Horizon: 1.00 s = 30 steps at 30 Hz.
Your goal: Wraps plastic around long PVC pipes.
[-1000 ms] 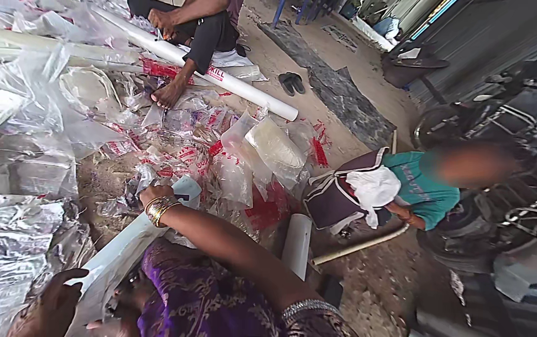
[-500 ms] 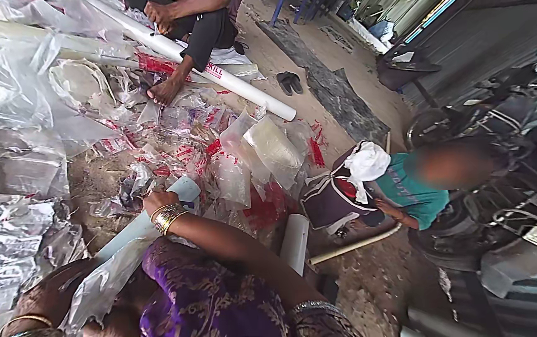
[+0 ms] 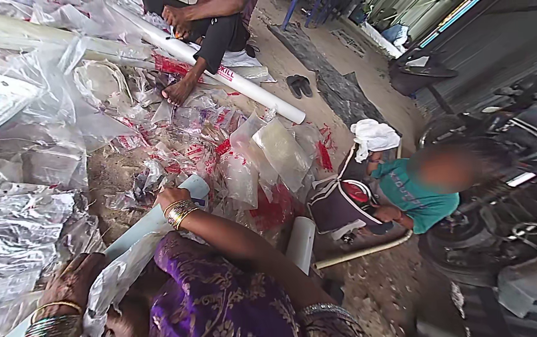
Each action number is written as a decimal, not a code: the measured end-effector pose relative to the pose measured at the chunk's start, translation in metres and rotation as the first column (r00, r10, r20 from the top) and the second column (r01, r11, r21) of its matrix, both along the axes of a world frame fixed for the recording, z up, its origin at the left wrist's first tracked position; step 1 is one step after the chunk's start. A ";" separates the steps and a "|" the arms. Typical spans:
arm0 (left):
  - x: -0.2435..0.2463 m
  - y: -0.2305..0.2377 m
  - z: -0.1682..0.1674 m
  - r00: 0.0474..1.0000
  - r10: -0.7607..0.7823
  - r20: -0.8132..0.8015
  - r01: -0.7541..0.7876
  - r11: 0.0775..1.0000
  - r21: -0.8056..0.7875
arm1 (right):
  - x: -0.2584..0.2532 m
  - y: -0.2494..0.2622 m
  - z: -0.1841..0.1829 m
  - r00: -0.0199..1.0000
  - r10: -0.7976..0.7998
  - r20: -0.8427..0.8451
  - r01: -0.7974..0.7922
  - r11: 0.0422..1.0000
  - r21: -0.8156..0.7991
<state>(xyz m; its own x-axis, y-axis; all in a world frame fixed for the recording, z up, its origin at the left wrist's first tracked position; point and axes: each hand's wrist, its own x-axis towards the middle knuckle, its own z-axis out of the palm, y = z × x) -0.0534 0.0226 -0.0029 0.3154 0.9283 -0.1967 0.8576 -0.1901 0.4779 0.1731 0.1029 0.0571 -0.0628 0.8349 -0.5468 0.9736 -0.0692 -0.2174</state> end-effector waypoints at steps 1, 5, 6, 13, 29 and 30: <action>-0.002 0.000 -0.003 1.000 -0.001 -0.011 0.001 1.000 -0.022 | -0.001 0.000 -0.001 1.000 0.003 0.003 -0.003 1.000 0.001; -0.006 -0.004 0.001 0.995 -0.056 -0.076 0.051 0.996 -0.074 | -0.001 0.003 -0.001 1.000 0.006 0.022 -0.006 1.000 -0.010; -0.004 -0.006 0.004 0.992 -0.070 -0.104 0.060 0.994 -0.095 | -0.002 0.002 -0.001 1.000 0.001 0.018 -0.001 1.000 -0.011; 0.005 -0.019 0.021 0.978 -0.074 -0.195 0.026 0.972 -0.234 | 0.000 0.003 0.002 1.000 0.006 0.007 -0.005 0.999 -0.034; 0.037 -0.064 0.065 0.968 0.222 -0.116 -0.250 0.892 -0.377 | -0.011 0.013 -0.014 0.965 0.074 0.251 -0.053 0.995 -0.087; 0.032 -0.069 0.060 0.953 0.299 -0.055 -0.304 0.930 -0.206 | -0.009 0.013 -0.015 0.968 0.065 0.244 -0.046 0.996 -0.081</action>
<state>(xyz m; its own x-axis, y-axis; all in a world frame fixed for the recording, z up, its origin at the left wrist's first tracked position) -0.0212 -0.0464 0.0568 0.0207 0.9161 -0.4005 0.8696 0.1812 0.4593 0.1640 0.1157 0.0422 0.0364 0.7903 -0.6116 0.9992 -0.0203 0.0333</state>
